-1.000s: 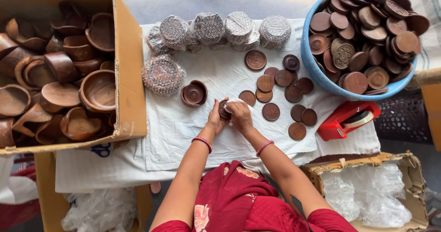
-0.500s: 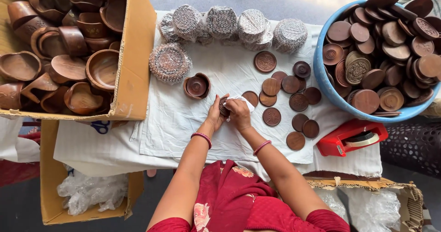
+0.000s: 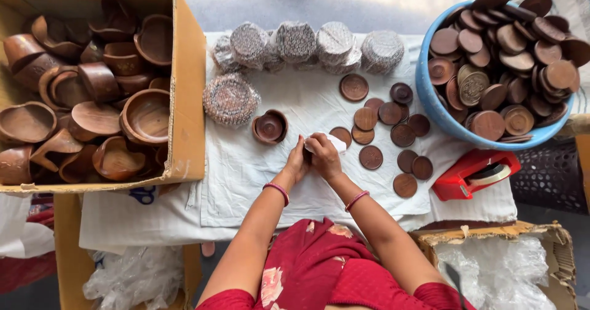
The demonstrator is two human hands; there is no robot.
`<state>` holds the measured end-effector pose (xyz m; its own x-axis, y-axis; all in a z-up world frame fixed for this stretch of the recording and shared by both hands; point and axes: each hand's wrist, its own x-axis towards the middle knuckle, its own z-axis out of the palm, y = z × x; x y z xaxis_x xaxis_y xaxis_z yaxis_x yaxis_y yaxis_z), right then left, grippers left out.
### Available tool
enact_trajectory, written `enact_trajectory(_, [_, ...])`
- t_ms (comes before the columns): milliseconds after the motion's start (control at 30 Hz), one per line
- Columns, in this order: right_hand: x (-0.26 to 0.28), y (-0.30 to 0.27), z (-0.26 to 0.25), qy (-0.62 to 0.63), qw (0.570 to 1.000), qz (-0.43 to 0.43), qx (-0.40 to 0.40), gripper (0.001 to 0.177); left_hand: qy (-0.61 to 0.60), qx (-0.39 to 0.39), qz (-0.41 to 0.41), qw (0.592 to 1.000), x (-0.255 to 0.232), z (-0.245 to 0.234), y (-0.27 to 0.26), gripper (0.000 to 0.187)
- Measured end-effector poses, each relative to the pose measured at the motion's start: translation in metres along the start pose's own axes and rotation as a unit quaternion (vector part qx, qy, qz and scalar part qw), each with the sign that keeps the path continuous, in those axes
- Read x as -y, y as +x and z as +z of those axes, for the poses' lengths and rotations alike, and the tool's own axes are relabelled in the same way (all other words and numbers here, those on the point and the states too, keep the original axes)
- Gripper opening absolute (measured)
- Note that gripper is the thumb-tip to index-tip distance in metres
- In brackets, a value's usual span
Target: Cleaning and wiping small wooden bowls and lids with a white cloth.
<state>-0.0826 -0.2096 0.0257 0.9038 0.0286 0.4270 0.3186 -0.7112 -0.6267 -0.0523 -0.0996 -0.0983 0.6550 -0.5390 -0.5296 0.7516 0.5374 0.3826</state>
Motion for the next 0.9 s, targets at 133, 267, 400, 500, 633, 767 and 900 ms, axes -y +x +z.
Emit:
enact_trajectory(133, [0.001, -0.026, -0.006, -0.003, 0.999, -0.037, 0.026, 0.024, 0.003, 0.014, -0.013, 1.0, -0.013, 0.021, -0.023, 0.067])
enact_trajectory(267, [-0.027, -0.04, -0.025, -0.011, 0.992, -0.119, 0.045, 0.02, 0.03, 0.001, 0.026, 0.999, -0.008, 0.02, -0.02, 0.064])
enact_trajectory(400, [-0.043, -0.019, -0.017, -0.027, 0.998, -0.009, 0.055, 0.019, 0.04, -0.014, 0.019, 0.999, -0.01, 0.028, -0.023, 0.058])
enact_trajectory(500, [-0.024, -0.012, -0.002, 0.003, 0.995, -0.085, 0.045, 0.027, 0.015, -0.068, 0.022, 0.997, -0.001, 0.011, -0.008, 0.057])
enact_trajectory(633, [-0.025, -0.032, -0.03, 0.039, 0.986, -0.113, 0.112, 0.03, 0.051, -0.113, 0.024, 0.992, 0.0, 0.013, -0.009, 0.064])
enact_trajectory(767, [-0.055, -0.053, -0.05, 0.038, 0.973, -0.178, 0.142, 0.027, 0.069, -0.047, 0.113, 0.99, 0.008, 0.009, -0.004, 0.063])
enact_trajectory(900, [-0.054, -0.053, -0.052, 0.033, 0.979, -0.099, 0.176, 0.028, 0.072, -0.056, 0.102, 0.991, 0.005, 0.016, -0.012, 0.065])
